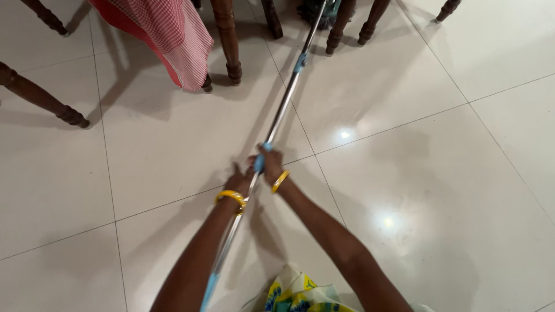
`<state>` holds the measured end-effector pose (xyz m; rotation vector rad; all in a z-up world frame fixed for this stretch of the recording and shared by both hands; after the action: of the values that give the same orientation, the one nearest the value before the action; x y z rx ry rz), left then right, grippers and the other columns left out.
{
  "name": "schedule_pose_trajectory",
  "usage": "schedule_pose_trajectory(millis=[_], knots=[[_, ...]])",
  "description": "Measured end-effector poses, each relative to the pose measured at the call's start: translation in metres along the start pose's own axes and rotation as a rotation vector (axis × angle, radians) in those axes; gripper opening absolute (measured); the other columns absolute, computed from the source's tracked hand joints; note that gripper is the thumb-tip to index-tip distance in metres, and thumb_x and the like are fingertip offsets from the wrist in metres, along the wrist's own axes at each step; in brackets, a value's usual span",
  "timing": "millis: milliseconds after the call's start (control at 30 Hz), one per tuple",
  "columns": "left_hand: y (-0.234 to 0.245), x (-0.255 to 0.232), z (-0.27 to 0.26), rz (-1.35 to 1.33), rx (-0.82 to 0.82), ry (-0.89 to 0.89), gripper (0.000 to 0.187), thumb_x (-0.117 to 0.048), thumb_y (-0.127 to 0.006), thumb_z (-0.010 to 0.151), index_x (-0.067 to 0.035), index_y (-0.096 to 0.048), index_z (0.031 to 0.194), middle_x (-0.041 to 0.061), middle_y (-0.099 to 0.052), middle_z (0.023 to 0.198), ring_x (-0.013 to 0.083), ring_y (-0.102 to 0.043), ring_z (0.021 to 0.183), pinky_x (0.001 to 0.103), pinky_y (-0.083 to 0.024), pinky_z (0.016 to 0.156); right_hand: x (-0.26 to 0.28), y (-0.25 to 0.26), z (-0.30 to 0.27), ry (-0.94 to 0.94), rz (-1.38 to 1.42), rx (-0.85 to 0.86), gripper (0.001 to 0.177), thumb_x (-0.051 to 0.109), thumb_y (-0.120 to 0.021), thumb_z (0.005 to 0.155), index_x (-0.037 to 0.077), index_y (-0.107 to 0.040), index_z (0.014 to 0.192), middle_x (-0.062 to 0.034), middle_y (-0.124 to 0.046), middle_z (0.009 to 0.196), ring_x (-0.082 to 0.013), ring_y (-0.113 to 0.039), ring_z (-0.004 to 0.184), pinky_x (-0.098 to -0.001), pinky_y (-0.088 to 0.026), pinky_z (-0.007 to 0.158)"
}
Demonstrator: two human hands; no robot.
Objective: The person mops the tiled floor under and around a wooden table and chairs using a mop.
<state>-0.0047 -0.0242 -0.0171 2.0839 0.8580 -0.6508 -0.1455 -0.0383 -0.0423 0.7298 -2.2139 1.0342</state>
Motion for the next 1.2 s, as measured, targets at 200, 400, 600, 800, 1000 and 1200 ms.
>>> schedule_pose_trajectory(millis=[200, 400, 600, 800, 1000, 1200], knots=[[0.060, 0.031, -0.004, 0.433, -0.088, -0.081, 0.088, -0.060, -0.047, 0.097, -0.005, -0.021, 0.160, 0.029, -0.066, 0.124, 0.0435, -0.063, 0.118, 0.048, -0.048, 0.104, -0.120, -0.039, -0.092, -0.200, -0.068, 0.231, 0.037, 0.020, -0.051, 0.101, -0.015, -0.061, 0.109, -0.0211, -0.070, 0.096, -0.0303, -0.073, 0.076, -0.0499, -0.065, 0.068], [0.048, -0.014, -0.048, 0.145, 0.075, 0.197, 0.085, -0.046, -0.059, 0.093, -0.017, -0.019, 0.162, 0.015, -0.063, 0.125, 0.0397, -0.077, 0.103, 0.045, -0.060, 0.091, -0.137, -0.033, -0.180, -0.373, -0.192, 0.554, 0.028, 0.012, -0.056, 0.102, -0.009, -0.060, 0.120, -0.0185, -0.072, 0.106, -0.0297, -0.074, 0.090, -0.0448, -0.063, 0.079], [0.011, 0.001, -0.028, 0.401, -0.141, -0.313, 0.050, -0.033, -0.054, 0.100, -0.009, -0.048, 0.144, 0.024, -0.072, 0.105, 0.0435, -0.069, 0.101, 0.052, -0.054, 0.092, -0.093, 0.036, -0.108, -0.185, -0.278, 0.332, 0.027, 0.017, -0.051, 0.093, -0.006, -0.065, 0.098, -0.0180, -0.070, 0.090, -0.0285, -0.070, 0.077, -0.0460, -0.061, 0.074], [0.001, 0.013, -0.036, 0.355, -0.054, -0.188, 0.039, -0.030, -0.050, 0.101, -0.005, -0.049, 0.131, 0.028, -0.071, 0.097, 0.0463, -0.069, 0.095, 0.054, -0.055, 0.085, -0.004, -0.001, -0.058, 0.000, -0.296, 0.138, 0.041, 0.036, -0.054, 0.100, -0.003, -0.064, 0.091, -0.0165, -0.068, 0.081, -0.0248, -0.068, 0.069, -0.0418, -0.059, 0.066], [-0.033, 0.050, -0.080, 0.353, -0.092, -0.195, 0.034, -0.030, -0.053, 0.099, -0.004, -0.049, 0.120, 0.028, -0.071, 0.086, 0.0480, -0.069, 0.085, 0.057, -0.055, 0.078, -0.021, -0.009, -0.068, -0.067, -0.132, 0.072, 0.035, 0.019, -0.064, 0.092, -0.008, -0.058, 0.114, -0.0200, -0.071, 0.081, -0.0292, -0.074, 0.073, -0.0419, -0.061, 0.060], [-0.038, 0.127, -0.186, 0.320, 0.002, -0.121, 0.030, -0.028, -0.048, 0.099, -0.005, -0.049, 0.119, 0.026, -0.070, 0.079, 0.0463, -0.070, 0.076, 0.056, -0.055, 0.068, -0.097, 0.028, -0.168, -0.197, -0.219, 0.091, 0.036, 0.020, -0.062, 0.092, -0.006, -0.059, 0.116, -0.0222, -0.072, 0.080, -0.0293, -0.073, 0.068, -0.0403, -0.061, 0.056]])
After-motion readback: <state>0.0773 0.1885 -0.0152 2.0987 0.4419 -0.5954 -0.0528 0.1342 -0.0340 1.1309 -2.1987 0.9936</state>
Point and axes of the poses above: each hand's wrist, its own z-axis towards the middle knuckle, its own y-axis out of the back of the hand, x = y × z, the point moved 3 cm from there along z, towards the middle knuckle
